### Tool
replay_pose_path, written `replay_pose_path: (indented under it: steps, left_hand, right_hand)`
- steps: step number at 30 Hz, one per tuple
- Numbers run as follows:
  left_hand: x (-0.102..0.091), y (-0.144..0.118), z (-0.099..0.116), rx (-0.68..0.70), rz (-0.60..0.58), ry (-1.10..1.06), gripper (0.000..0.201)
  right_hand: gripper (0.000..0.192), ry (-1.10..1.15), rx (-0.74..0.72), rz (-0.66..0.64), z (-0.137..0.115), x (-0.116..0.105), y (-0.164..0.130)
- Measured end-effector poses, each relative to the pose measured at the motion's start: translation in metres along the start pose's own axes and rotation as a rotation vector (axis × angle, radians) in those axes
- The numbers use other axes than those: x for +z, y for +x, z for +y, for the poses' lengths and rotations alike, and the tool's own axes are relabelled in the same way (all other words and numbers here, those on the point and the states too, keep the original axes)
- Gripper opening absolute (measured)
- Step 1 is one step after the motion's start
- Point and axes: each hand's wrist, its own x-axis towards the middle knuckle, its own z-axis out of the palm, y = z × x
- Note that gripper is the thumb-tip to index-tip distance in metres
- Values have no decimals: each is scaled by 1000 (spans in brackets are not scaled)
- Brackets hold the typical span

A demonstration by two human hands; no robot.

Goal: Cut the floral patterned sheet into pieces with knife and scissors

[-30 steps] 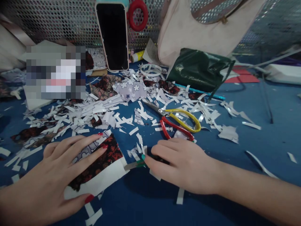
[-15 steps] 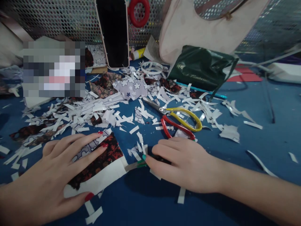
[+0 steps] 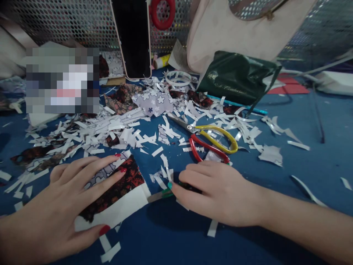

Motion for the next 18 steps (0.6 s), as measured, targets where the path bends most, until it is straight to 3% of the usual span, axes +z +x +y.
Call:
replay_pose_path:
  steps: [18]
  left_hand:
    - [-1,1,-2,28,0,-15,66]
  right_hand:
    - [18,21,12,-16,1,0,1]
